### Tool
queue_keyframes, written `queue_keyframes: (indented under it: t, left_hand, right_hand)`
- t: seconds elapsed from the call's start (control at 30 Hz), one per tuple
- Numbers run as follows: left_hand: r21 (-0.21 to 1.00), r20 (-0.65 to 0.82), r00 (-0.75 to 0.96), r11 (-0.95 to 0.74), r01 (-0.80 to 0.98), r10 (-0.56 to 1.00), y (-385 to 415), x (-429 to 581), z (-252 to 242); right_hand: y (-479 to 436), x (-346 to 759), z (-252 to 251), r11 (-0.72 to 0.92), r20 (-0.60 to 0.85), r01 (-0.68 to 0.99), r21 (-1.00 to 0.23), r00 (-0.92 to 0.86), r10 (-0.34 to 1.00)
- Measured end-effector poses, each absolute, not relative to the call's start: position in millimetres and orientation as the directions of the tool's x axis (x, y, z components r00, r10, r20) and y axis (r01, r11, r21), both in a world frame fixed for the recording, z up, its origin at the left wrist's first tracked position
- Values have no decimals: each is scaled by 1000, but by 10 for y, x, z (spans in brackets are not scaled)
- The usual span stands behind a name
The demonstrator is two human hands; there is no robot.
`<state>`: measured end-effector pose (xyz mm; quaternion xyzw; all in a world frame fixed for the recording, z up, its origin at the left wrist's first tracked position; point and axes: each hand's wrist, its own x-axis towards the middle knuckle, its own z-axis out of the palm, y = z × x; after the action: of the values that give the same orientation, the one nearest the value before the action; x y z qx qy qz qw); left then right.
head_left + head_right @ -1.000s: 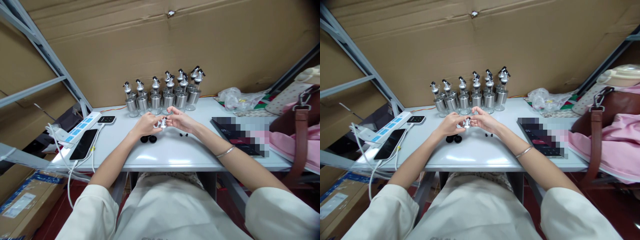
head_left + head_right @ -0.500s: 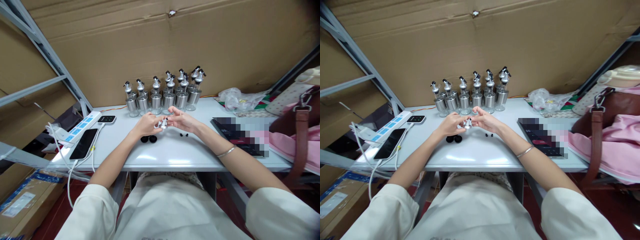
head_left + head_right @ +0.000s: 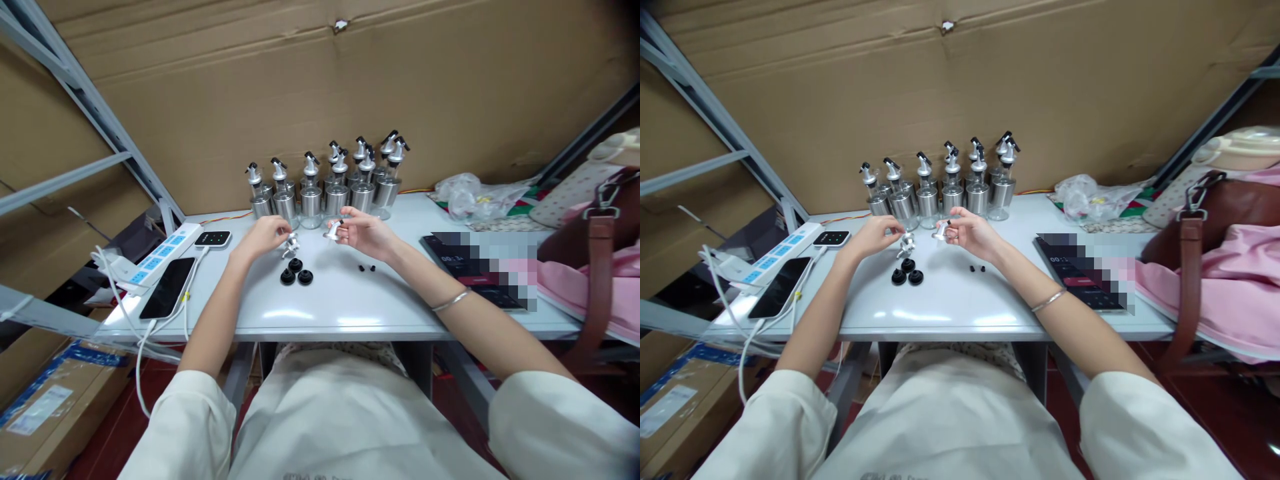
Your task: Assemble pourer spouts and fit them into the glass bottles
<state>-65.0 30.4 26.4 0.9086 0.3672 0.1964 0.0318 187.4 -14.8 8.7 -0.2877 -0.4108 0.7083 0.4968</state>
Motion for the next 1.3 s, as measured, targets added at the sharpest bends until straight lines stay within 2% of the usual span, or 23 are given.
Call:
queue_keyframes:
  t: [0.13,0.47,0.87,0.93,1.07,1.3]
  left_hand:
    - [228,219,682,-716,660,698,254,-572,247]
    - [415,11,732,-669,617,682,168,-565,319]
    - [435,-61,730,-640,633,681,117,-554,330]
    - [491,-15,703,-607,625,711,101,-511,327]
    - [608,181,622,-584,538,762,28,-364,307]
    - [573,414,561,-684,451,717,7,-236,211]
  right_hand:
    - [-164,1868,104,-160,11,-463,-872,-344,939]
    - [-170,1860,116,-172,-16,-463,-869,-322,947]
    - [-164,1867,100,-169,-12,-454,-875,-327,945]
    - [-185,1861,112,-167,-3,-467,-868,-332,943]
    - [-235,1838,131,-195,28,-504,-841,-401,915]
    - [-263,1839,173,-162,68,-549,-820,-375,925]
